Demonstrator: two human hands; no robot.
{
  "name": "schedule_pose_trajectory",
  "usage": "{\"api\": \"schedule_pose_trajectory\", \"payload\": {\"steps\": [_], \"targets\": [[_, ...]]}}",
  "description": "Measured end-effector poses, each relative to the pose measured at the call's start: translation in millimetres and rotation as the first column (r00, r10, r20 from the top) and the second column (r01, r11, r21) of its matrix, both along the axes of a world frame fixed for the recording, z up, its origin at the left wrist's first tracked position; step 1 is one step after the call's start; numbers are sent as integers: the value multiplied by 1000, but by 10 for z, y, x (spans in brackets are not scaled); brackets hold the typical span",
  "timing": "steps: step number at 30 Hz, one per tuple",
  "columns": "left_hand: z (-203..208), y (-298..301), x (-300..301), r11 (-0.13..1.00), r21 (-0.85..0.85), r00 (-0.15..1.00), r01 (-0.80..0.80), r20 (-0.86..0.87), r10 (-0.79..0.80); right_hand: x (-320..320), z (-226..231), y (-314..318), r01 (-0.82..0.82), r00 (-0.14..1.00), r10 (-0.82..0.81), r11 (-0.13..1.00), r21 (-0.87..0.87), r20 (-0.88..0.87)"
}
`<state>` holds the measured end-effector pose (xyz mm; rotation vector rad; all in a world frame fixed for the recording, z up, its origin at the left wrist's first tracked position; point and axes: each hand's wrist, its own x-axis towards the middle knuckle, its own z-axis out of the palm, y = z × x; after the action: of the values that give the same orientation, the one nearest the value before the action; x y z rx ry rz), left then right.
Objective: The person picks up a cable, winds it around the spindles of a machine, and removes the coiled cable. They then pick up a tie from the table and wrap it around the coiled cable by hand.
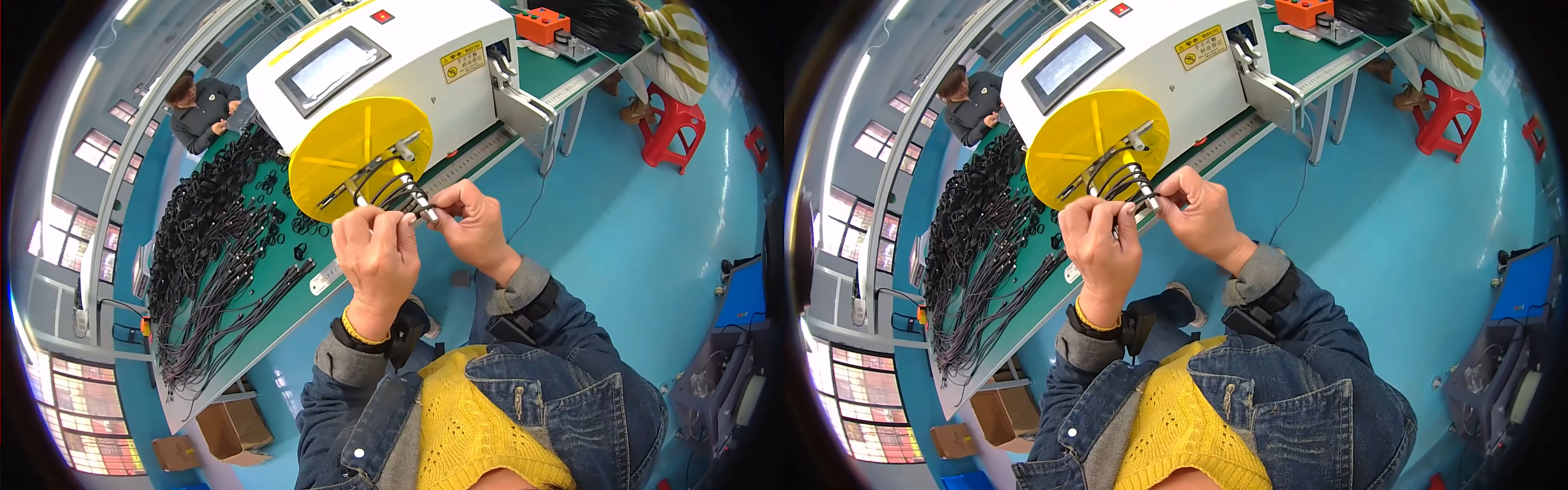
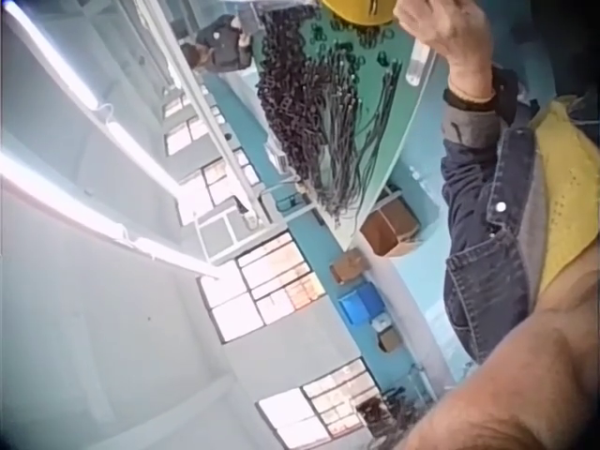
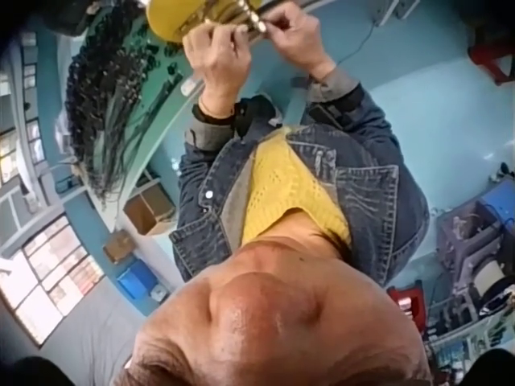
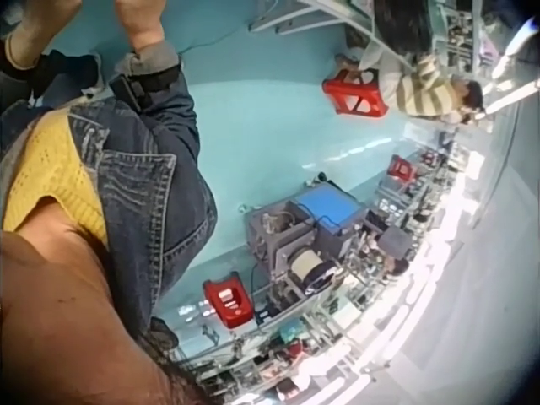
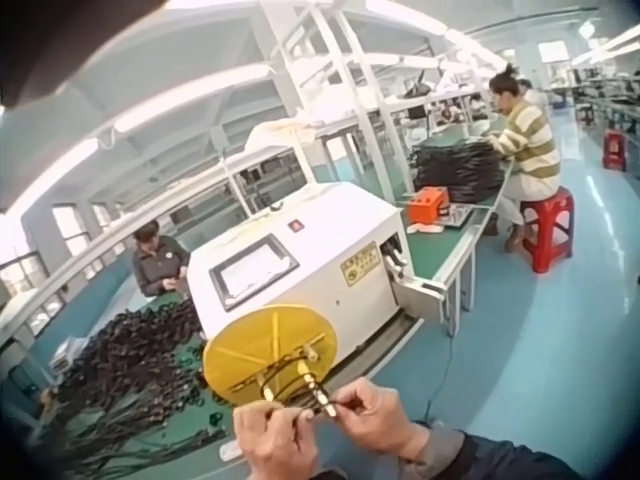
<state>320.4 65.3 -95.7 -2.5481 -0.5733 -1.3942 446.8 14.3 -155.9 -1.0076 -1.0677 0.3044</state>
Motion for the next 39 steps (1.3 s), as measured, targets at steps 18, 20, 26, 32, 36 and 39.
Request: {"api": "schedule_pose_trajectory", "payload": {"steps": [18, 20, 26, 32, 36, 39], "targets": [[133, 57, -145, 990, -130, 996, 56, -58, -64, 34, 67, 64, -126, 981, 120, 991, -33, -154], [217, 119, -212, 966, -243, 993, 83, -66, -102, 1, 59, 69, -201, 933, 183, 979, -27, -311], [263, 170, -340, 758, -627, 976, 181, 19, -217, -25, -8, -35, -269, 878, 233, 963, -30, -418], [272, 178, -367, 671, -722, 977, 169, 30, -213, -60, -154, -25, -371, 683, 342, 923, 96, -646], [269, 162, -338, 722, -689, 988, 64, -60, -145, -165, -214, 1, -466, 610, 381, 882, 74, -695], [252, 166, -308, 816, -578, 988, 3, -127, -93, -267, -204, 2, -448, 634, 387, 890, 90, -670]]}}
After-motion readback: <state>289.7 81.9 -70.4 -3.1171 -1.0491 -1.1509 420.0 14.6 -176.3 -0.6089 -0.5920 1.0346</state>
